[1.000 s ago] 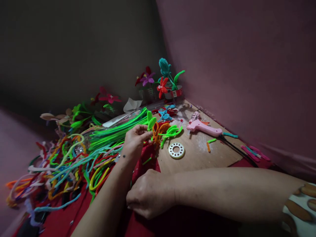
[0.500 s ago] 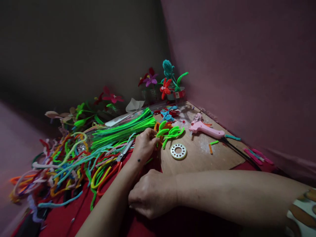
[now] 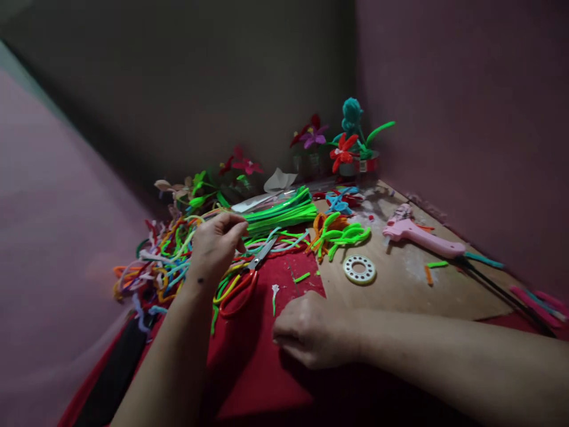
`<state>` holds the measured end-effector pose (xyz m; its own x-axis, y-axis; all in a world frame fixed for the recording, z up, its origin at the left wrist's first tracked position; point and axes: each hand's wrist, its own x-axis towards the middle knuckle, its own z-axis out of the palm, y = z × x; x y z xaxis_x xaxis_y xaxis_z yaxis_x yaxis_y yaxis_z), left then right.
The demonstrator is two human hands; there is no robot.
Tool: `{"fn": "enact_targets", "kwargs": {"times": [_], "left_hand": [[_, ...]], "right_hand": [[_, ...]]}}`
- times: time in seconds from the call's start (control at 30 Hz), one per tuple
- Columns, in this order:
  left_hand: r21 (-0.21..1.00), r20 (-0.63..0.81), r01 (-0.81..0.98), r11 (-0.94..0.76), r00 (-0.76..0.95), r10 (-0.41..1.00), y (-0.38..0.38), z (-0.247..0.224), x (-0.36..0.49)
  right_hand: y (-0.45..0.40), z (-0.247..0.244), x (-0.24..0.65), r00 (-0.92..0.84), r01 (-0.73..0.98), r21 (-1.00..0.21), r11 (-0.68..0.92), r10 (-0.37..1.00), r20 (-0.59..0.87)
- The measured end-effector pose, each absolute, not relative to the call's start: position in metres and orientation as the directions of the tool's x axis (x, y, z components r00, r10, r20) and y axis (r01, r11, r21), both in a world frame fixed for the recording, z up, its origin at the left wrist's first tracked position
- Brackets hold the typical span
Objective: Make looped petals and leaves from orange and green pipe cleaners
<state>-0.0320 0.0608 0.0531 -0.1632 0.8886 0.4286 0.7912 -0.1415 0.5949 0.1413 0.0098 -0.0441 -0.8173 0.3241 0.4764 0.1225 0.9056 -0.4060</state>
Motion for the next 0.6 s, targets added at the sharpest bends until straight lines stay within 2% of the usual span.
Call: {"fn": "enact_targets", "kwargs": {"times": [0.2, 0.4, 0.47, 0.6], "left_hand": [[0.652, 0.399, 0.758, -0.02, -0.321, 0.859, 0.052, 0.045, -0.098], [0.528, 0.341, 0.846, 0.078, -0.295, 0.893, 0.05, 0.026, -0.121], [0.482, 0.318, 0.873, 0.078, -0.257, 0.912, 0.053, 0.023, -0.118], [0.355, 0.292, 0.934, 0.033, -0.145, 0.945, 0.067, 0.022, -0.096]], "right_hand": [[0.011, -0.042, 0.143, -0.786, 0.097, -0.438, 0.894, 0.339, 0.517], [0.012, -0.021, 0.141, -0.69, 0.185, -0.6, 0.778, 0.538, 0.485], [0.011, -0.013, 0.136, -0.701, 0.186, -0.597, 0.781, 0.531, 0.476], [0.01, -0.008, 0.123, -0.73, 0.167, -0.501, 0.849, 0.448, 0.516]]}}
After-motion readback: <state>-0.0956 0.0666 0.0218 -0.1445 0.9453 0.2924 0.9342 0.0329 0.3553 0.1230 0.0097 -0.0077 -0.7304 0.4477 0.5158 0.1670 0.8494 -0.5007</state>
